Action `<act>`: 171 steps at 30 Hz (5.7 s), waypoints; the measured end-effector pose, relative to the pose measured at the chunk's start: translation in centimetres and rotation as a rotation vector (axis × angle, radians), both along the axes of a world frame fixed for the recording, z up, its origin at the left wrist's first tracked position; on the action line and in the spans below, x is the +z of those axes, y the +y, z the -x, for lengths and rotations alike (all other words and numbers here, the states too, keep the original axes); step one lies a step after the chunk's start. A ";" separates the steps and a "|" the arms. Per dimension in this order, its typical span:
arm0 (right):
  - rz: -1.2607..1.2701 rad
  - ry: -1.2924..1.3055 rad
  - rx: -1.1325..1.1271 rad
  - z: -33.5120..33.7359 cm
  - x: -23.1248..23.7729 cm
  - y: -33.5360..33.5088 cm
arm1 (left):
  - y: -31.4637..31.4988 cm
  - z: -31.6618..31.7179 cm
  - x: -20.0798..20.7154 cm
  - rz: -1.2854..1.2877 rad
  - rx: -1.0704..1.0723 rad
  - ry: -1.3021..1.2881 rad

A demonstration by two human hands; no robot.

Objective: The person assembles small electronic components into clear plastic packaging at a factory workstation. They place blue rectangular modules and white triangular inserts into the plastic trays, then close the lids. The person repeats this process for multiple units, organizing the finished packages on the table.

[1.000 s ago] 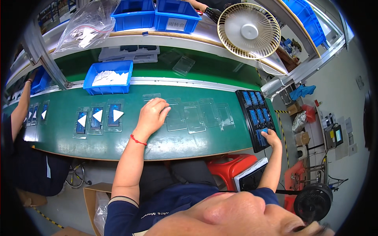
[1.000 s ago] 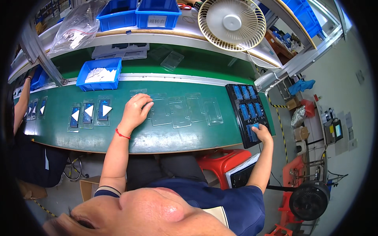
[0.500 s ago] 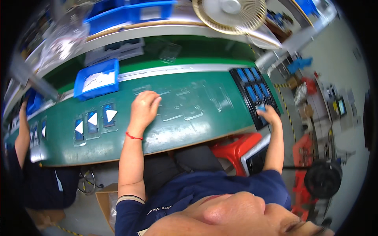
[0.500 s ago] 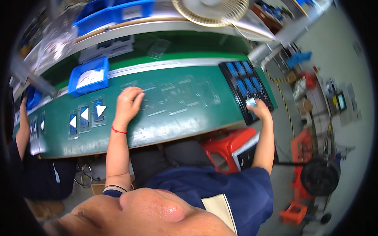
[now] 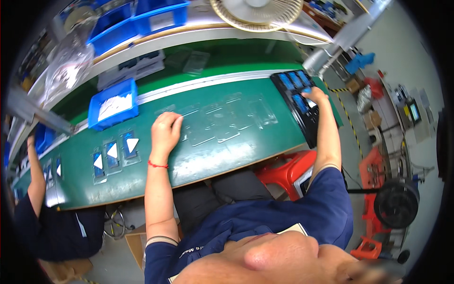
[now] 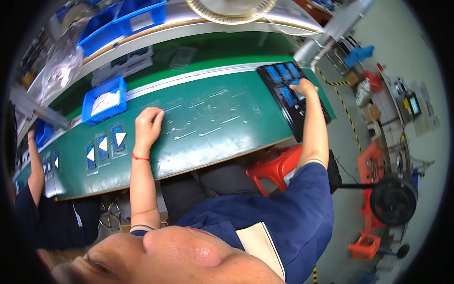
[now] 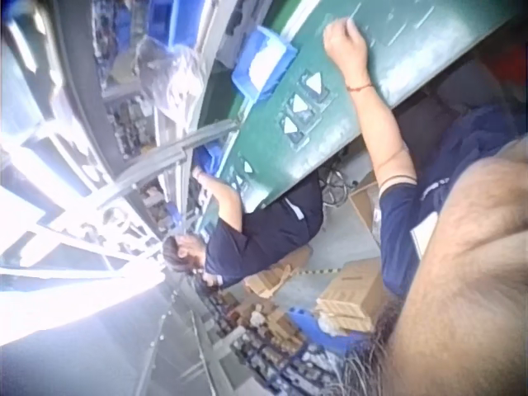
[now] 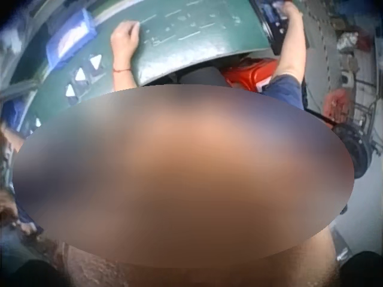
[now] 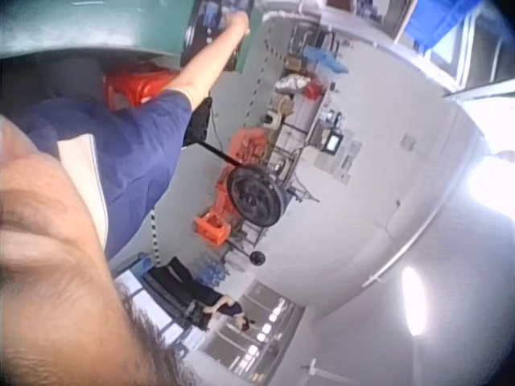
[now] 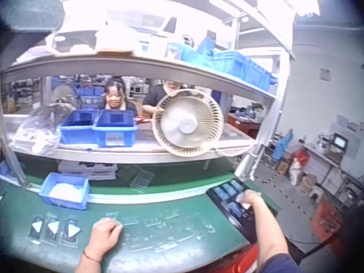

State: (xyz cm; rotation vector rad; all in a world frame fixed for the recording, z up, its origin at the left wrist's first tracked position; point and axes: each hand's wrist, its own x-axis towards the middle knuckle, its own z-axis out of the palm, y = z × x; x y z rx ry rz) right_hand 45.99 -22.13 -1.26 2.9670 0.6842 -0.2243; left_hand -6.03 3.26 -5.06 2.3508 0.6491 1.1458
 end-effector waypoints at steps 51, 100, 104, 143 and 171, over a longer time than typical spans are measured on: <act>-1.105 0.914 0.520 30.8 2.3 4.4 | -13.1 -5.1 -0.5 1.325 -0.846 -0.488; -0.842 0.897 1.049 40.1 -1.7 14.0 | -11.6 4.8 -1.0 1.342 0.002 -0.797; -1.056 1.088 0.841 36.7 -3.4 13.3 | -12.4 3.6 -1.5 1.455 -0.140 -0.759; -0.932 0.667 0.585 28.3 -1.8 10.7 | -14.2 -2.5 -1.1 1.635 -0.334 -0.584; -0.678 0.032 1.374 34.4 -2.2 12.5 | -13.4 3.2 -1.4 1.677 -0.241 -0.741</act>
